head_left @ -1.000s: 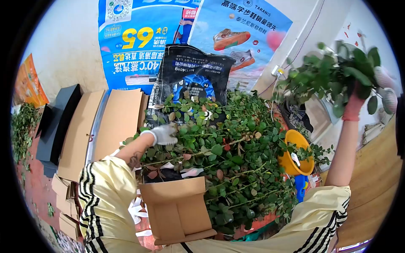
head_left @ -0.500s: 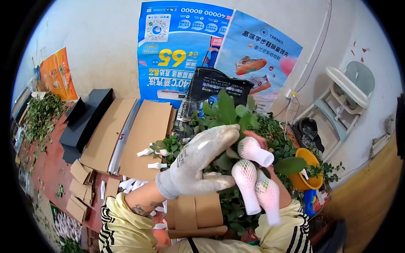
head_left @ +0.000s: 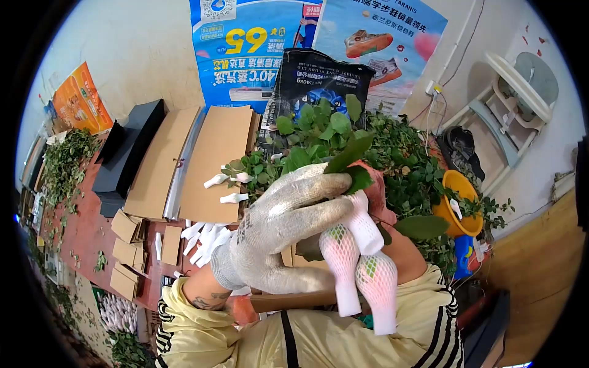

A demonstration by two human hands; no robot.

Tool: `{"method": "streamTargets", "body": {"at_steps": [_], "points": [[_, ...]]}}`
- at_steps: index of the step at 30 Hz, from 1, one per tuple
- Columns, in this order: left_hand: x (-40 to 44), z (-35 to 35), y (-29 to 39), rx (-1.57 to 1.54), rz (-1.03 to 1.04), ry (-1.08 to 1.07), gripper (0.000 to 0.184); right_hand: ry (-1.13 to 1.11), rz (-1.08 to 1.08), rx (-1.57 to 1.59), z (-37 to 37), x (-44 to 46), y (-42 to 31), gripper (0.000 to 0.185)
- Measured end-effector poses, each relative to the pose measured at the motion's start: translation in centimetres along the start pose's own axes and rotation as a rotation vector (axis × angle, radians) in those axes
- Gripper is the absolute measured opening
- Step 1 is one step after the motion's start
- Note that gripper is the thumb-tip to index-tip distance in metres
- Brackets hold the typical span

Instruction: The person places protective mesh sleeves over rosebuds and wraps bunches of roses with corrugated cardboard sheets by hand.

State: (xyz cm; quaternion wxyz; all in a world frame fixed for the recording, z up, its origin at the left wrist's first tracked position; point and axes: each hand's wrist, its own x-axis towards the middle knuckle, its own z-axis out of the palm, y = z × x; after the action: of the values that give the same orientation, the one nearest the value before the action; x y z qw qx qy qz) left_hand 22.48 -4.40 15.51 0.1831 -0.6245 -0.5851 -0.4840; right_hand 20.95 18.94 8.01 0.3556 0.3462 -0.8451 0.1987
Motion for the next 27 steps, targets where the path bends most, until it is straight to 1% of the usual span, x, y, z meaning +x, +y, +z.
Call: {"method": "streamTargets", "body": {"at_steps": [2, 3, 4, 5, 7, 9, 10, 12, 13, 15, 17, 18, 19, 20, 21, 23, 24, 27], "points": [[0.3, 0.0, 0.1, -0.044, 0.004, -0.001, 0.08, -0.015, 0.041, -0.034, -0.1, 0.5, -0.4, 0.041], [0.6, 0.1, 0.7, 0.155, -0.05, -0.002, 0.078, -0.001, 0.075, 0.004, -0.5, 0.8, -0.8, 0.042], [0.6, 0.9, -0.1, 0.17, 0.008, 0.119, 0.076, 0.01, 0.103, 0.059, -0.9, 1.3, -1.4, 0.044], [0.8, 1.2, -0.5, 0.152, -0.023, 0.158, 0.075, 0.035, 0.126, 0.159, -1.1, 1.9, -1.7, 0.046], [1.1, 1.5, -0.9, 0.123, -0.081, 0.208, 0.076, 0.086, 0.13, 0.296, -1.1, 2.5, -2.1, 0.05], [1.5, 1.6, -1.3, 0.066, -0.077, 0.226, 0.078, 0.165, 0.022, 0.312, 0.0, 2.0, -1.4, 0.05], [1.7, 1.5, -1.3, 0.017, -0.085, 0.23, 0.078, 0.138, 0.085, 0.441, -0.2, 2.1, -1.8, 0.051], [1.3, 1.6, -2.0, 0.106, -0.035, 0.238, 0.074, 0.098, 0.203, 0.691, -1.1, 2.8, -2.7, 0.052], [1.2, 1.7, -1.8, 0.054, -0.116, 0.26, 0.073, 0.082, 0.255, 0.814, -1.5, 3.2, -2.9, 0.053], [1.1, 1.6, -1.6, -0.012, -0.18, 0.274, 0.068, 0.044, 0.213, 0.777, -2.0, 3.5, -2.3, 0.055], [0.9, 1.2, -1.7, -0.017, -0.255, 0.283, 0.064, 0.036, 0.126, 0.616, -1.2, 3.0, -1.8, 0.057], [1.0, 1.1, -1.7, -0.034, -0.289, 0.302, 0.069, 0.054, 0.439, 1.349, 0.2, 2.6, -2.2, 0.06], [1.0, 1.0, -1.8, -0.056, -0.322, 0.336, 0.075, 0.054, 0.566, 1.724, 0.9, 2.2, -1.8, 0.061], [1.1, 1.0, -2.0, -0.072, -0.344, 0.366, 0.081, 0.101, 0.73, 2.087, 1.6, 1.9, -1.5, 0.062], [1.2, 1.1, -2.1, -0.087, -0.359, 0.386, 0.087, 0.04, 0.519, 1.808, 1.8, 2.2, -0.4, 0.063], [1.4, 0.8, -2.3, -0.075, -0.341, 0.374, 0.086, -0.021, 0.318, 1.52, 2.0, 2.6, 0.1, 0.063], [1.2, 0.9, -2.6, -0.074, -0.346, 0.39, 0.085, 0.042, 0.366, 1.7, 2.2, 2.5, -0.4, 0.062], [0.8, 1.0, -3.0, -0.071, -0.359, 0.4, 0.083, 0.107, 0.659, 1.931, -0.2, 3.5, -2.5, 0.061]]}}
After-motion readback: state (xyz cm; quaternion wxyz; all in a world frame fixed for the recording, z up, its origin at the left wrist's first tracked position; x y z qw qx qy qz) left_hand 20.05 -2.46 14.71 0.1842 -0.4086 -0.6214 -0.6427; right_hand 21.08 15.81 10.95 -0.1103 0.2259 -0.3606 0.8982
